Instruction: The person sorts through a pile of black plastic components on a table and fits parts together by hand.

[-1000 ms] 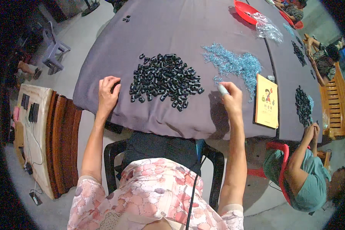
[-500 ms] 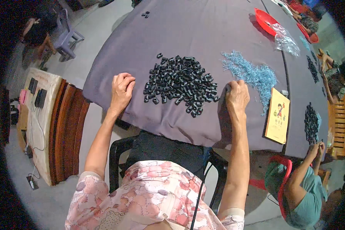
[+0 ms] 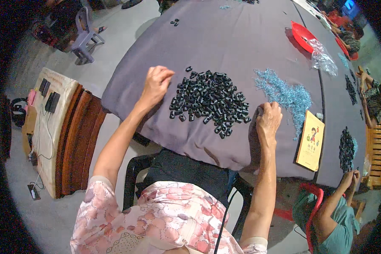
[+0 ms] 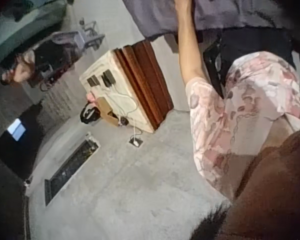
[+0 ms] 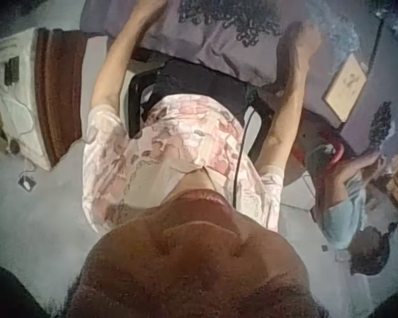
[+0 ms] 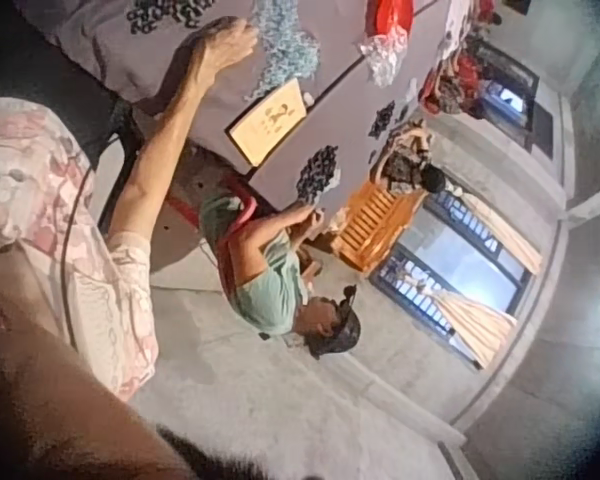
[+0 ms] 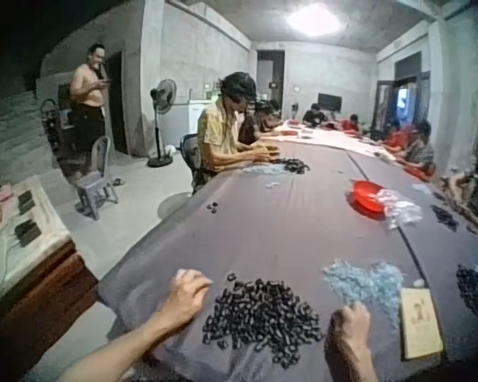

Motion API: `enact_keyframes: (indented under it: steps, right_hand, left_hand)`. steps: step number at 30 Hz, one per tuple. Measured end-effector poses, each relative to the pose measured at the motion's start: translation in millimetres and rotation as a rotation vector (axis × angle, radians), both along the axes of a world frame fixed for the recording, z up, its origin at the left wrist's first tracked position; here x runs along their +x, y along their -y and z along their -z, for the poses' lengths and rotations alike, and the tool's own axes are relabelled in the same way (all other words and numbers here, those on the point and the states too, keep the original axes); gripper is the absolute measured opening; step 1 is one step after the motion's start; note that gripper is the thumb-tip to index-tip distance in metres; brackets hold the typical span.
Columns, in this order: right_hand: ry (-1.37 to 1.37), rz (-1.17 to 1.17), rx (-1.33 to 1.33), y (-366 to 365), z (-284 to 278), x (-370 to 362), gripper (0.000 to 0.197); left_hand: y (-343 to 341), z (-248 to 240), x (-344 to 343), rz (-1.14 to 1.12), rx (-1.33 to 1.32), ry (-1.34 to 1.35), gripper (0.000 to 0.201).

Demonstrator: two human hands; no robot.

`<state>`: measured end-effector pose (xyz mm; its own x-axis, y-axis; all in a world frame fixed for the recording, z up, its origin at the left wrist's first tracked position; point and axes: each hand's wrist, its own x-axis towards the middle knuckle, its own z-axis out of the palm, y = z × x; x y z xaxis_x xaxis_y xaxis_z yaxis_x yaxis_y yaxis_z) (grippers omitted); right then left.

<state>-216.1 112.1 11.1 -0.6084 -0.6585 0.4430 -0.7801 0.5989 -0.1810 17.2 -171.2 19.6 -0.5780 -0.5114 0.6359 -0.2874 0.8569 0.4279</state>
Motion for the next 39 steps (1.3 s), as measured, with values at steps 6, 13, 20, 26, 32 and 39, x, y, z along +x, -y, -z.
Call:
enact_keyframes:
  steps: [6,13,20,26,32,39]
  right_hand:
    - [-0.065,-0.063,-0.062,-10,-6,22,0.022]
    - [0.369,-0.070,-0.446,-20,-15,39,0.022]
    - [0.606,-0.092,-0.637,-29,7,47,0.025]
    - [0.960,-0.111,-0.918,-36,13,51,0.025]
    - [1.183,-0.185,-1.000,-36,1,65,0.019]
    - [1.221,-0.290,-0.876,-32,-3,71,0.015]
  left_hand:
    - [20,13,-57,0.061,0.049,0.164,0.014]
    - [35,23,-63,0.092,0.055,0.335,0.017]
    - [28,21,-55,0.078,0.112,0.240,0.012]
    - [-77,-29,-41,0.199,0.745,-0.177,0.013]
    - [-172,9,-51,0.566,1.517,-0.244,0.012]
    - [-194,4,-58,0.598,1.405,-0.113,0.024]
